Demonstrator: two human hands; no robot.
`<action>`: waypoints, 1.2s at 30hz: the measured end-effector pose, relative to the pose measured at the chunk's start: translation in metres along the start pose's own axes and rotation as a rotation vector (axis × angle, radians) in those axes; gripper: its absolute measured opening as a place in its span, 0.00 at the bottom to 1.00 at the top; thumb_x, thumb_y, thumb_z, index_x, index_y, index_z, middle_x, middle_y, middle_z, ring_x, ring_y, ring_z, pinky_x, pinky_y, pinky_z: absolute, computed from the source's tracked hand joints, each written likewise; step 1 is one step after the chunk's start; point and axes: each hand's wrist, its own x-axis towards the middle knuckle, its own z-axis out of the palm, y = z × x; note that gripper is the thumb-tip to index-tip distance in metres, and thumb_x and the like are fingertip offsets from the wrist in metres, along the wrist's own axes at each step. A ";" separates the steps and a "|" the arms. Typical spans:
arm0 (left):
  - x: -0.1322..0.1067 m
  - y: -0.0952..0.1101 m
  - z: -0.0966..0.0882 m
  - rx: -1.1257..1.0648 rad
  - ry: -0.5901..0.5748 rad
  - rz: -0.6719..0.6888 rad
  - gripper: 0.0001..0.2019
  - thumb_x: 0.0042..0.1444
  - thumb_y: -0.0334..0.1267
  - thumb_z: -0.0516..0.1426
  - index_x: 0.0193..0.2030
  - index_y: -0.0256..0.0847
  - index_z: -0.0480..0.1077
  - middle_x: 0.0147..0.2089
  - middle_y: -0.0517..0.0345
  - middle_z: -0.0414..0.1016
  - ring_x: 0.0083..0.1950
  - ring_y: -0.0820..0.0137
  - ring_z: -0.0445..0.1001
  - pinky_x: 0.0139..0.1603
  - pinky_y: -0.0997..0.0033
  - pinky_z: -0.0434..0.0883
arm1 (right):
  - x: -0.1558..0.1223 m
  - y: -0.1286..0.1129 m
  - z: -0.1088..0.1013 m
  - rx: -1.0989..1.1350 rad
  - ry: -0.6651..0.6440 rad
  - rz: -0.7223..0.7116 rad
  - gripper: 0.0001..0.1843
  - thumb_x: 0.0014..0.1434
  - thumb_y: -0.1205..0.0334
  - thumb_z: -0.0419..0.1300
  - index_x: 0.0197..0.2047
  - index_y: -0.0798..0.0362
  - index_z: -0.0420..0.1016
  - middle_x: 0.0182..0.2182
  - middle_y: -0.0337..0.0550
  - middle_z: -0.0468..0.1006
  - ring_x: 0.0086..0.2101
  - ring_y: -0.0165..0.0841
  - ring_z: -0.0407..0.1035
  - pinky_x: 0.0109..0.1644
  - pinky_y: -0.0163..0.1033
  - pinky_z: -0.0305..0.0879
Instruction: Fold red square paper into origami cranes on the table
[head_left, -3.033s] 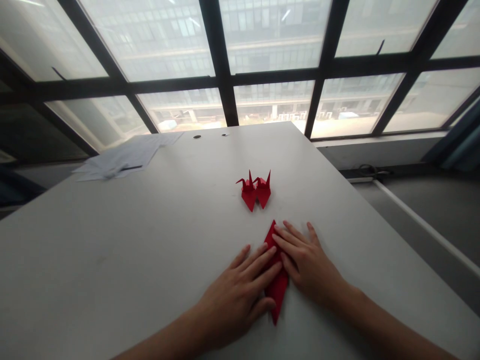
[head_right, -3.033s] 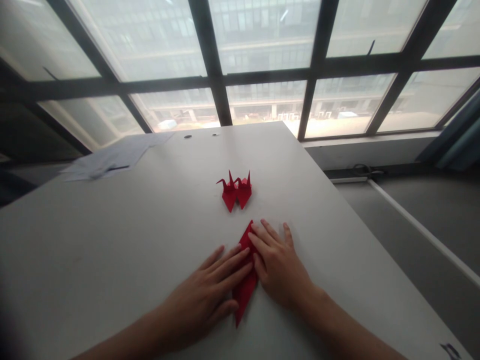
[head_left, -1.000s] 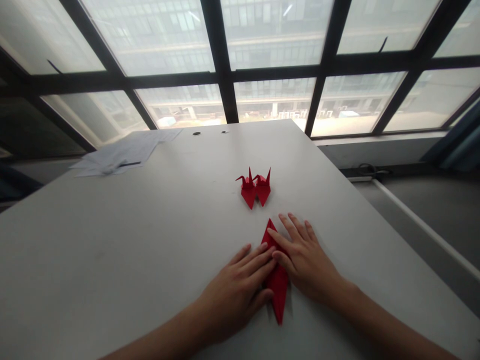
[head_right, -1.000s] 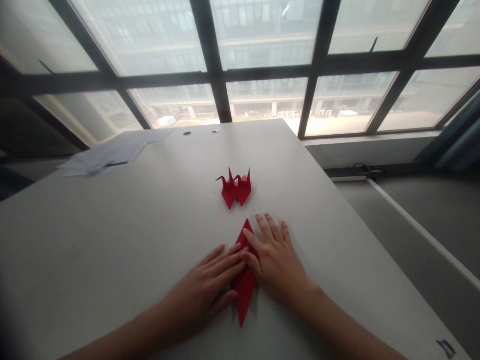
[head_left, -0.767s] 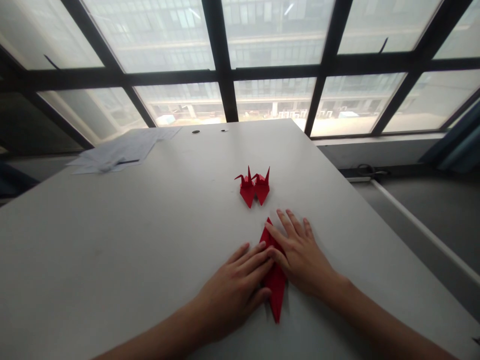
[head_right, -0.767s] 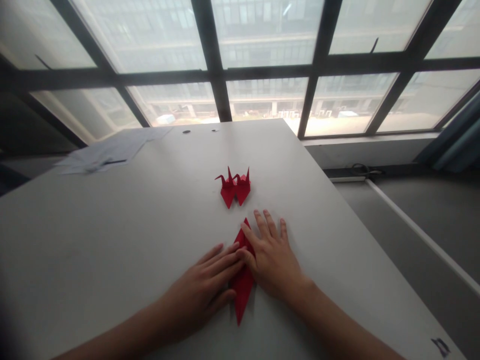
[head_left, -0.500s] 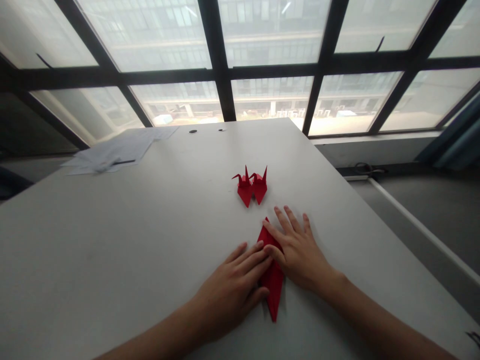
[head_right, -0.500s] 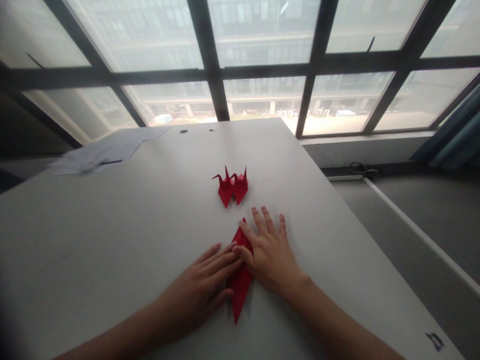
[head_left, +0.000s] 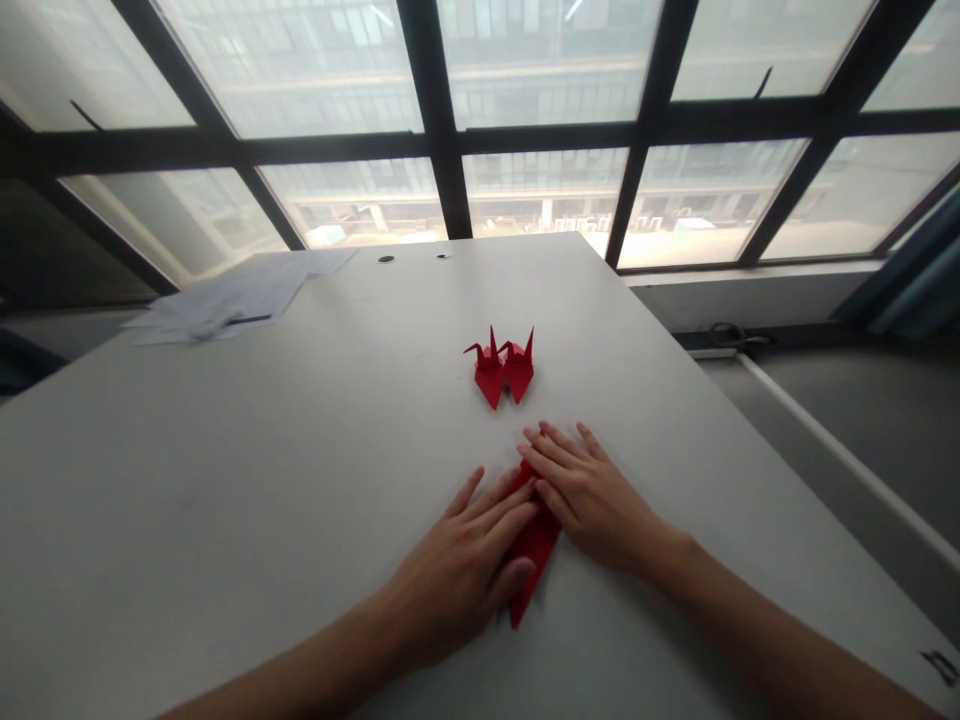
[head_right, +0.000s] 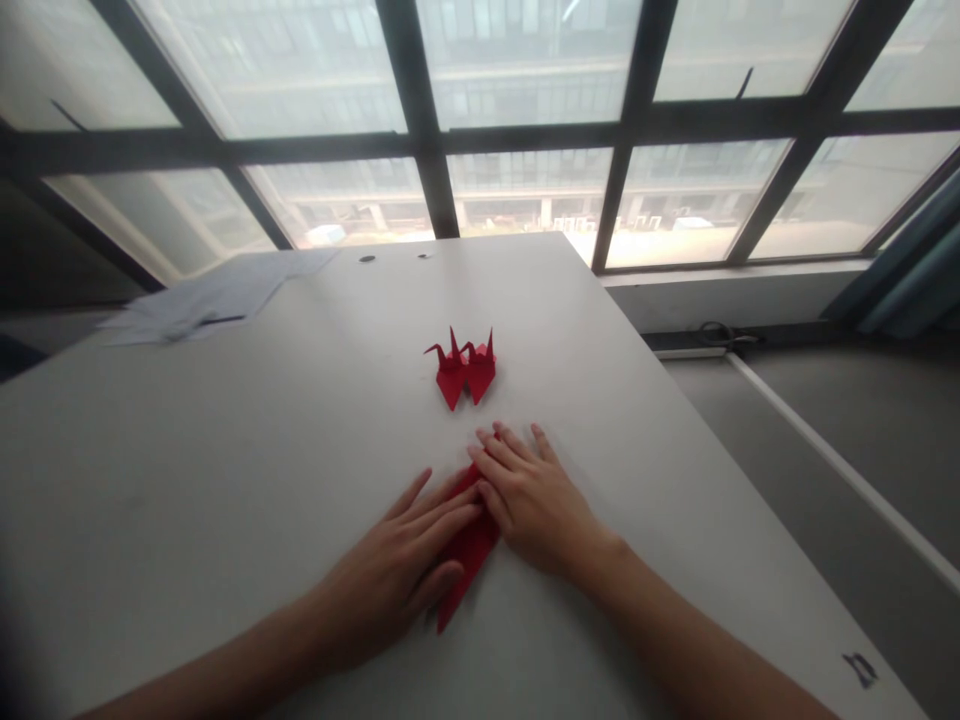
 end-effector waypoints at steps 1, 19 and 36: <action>0.000 0.001 0.001 0.006 -0.002 -0.004 0.28 0.69 0.49 0.48 0.72 0.42 0.52 0.73 0.51 0.55 0.76 0.62 0.43 0.75 0.48 0.39 | -0.001 0.000 0.001 0.008 -0.023 -0.021 0.27 0.70 0.60 0.43 0.70 0.49 0.56 0.70 0.44 0.55 0.69 0.38 0.44 0.72 0.59 0.36; -0.006 0.009 0.007 0.043 -0.003 0.045 0.36 0.66 0.56 0.49 0.74 0.41 0.45 0.74 0.45 0.50 0.75 0.58 0.49 0.73 0.50 0.49 | -0.002 -0.002 0.013 -0.062 0.072 0.188 0.28 0.70 0.60 0.43 0.71 0.52 0.53 0.69 0.48 0.56 0.70 0.42 0.41 0.69 0.67 0.26; 0.004 -0.010 0.004 -0.088 0.297 -0.154 0.04 0.64 0.35 0.56 0.42 0.43 0.72 0.43 0.56 0.78 0.46 0.66 0.76 0.53 0.63 0.72 | -0.009 0.003 0.005 0.089 0.204 0.030 0.14 0.67 0.64 0.55 0.50 0.46 0.80 0.50 0.45 0.76 0.50 0.38 0.67 0.58 0.46 0.63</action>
